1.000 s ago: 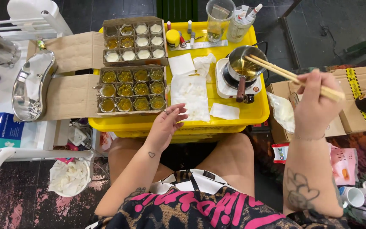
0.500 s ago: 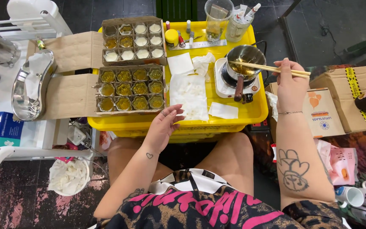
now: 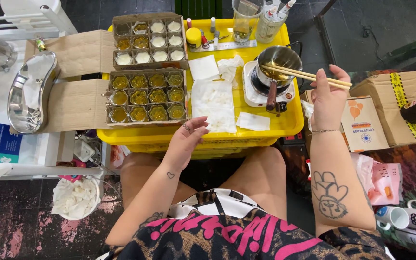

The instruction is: Preparing wax and pouring it into small glass containers to create candles.

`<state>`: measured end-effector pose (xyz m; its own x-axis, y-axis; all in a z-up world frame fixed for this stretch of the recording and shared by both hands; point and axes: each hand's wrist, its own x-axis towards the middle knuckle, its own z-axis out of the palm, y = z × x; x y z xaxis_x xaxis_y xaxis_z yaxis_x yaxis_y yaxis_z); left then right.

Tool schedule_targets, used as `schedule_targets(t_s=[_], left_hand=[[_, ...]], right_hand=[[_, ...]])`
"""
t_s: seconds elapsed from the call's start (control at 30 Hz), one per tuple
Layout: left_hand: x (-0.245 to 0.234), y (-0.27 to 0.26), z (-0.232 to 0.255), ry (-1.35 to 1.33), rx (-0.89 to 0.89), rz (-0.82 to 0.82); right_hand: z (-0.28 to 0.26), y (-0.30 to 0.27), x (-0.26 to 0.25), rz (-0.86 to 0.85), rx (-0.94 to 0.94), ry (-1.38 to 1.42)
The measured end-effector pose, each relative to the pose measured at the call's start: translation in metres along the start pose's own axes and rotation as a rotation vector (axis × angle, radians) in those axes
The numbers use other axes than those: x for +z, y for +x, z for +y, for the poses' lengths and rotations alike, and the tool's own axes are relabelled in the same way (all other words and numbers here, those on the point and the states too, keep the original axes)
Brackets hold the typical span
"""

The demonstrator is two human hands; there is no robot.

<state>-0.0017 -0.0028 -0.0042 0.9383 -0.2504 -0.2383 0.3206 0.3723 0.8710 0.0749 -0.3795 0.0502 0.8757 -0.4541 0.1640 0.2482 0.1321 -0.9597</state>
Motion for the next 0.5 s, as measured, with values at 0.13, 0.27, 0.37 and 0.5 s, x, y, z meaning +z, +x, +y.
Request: schedule_targets(t_s=[0.13, 0.27, 0.37, 0.5], left_hand=[[0.009, -0.003, 0.007, 0.157, 0.104, -0.011], [0.025, -0.011, 0.030, 0.499, 0.266, 0.033], [0.032, -0.012, 0.036, 0.645, 0.358, 0.066], [0.033, -0.009, 0.021, 0.647, 0.365, 0.063]], right_hand=[[-0.003, -0.028, -0.008, 0.093, -0.016, 0.001], [0.028, -0.081, -0.032, 0.206, -0.088, 0.007], [0.044, -0.112, -0.036, 0.093, -0.154, -0.401], [0.022, -0.132, 0.002, -0.206, -0.322, -1.082]])
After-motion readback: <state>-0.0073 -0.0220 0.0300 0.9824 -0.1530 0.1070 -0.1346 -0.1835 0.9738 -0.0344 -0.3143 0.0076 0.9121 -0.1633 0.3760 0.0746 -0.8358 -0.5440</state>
